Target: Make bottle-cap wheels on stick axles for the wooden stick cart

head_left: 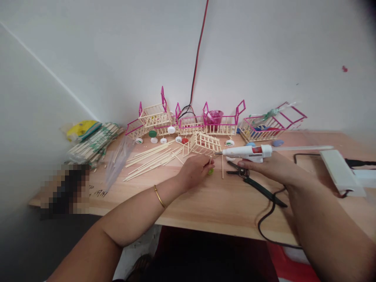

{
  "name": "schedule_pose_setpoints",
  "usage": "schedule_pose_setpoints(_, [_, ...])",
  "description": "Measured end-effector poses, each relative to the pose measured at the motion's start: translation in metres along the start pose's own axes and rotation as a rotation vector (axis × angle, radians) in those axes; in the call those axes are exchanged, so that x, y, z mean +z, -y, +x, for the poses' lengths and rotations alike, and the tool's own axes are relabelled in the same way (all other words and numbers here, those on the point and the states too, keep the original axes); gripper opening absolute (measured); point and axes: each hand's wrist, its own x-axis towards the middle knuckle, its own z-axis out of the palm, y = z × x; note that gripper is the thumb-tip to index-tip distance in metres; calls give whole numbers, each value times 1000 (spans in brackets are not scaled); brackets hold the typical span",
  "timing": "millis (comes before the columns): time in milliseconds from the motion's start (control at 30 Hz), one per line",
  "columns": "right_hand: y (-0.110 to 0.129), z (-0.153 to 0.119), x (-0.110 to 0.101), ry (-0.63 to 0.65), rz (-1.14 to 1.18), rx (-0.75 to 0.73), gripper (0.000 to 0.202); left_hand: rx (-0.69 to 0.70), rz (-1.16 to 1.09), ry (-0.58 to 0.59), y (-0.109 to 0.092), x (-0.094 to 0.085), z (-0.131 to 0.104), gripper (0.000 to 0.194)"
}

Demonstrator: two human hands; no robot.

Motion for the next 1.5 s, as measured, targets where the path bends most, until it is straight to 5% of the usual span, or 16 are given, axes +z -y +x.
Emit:
schedule_pose_setpoints(700, [-1, -1, 0, 23, 27, 38, 46, -32, -13, -11, 2, 1, -1, 12])
schedule_pose_setpoints(900, [14, -5, -1, -8, 65, 18, 38, -46, 2, 30, 1, 1, -2, 11])
schedule_pose_setpoints(1167, [-7, 4, 6, -87, 199, 33, 37, -37, 66, 153, 2, 1, -1, 19])
schedule_pose_setpoints(1333, [6, 2, 4, -190, 152, 112, 35, -44, 26, 134, 6, 4, -2, 28])
schedule_pose_setpoints(1500, [13, 0, 6, -155, 145, 68, 39, -27, -7, 149, 5, 1, -2, 31])
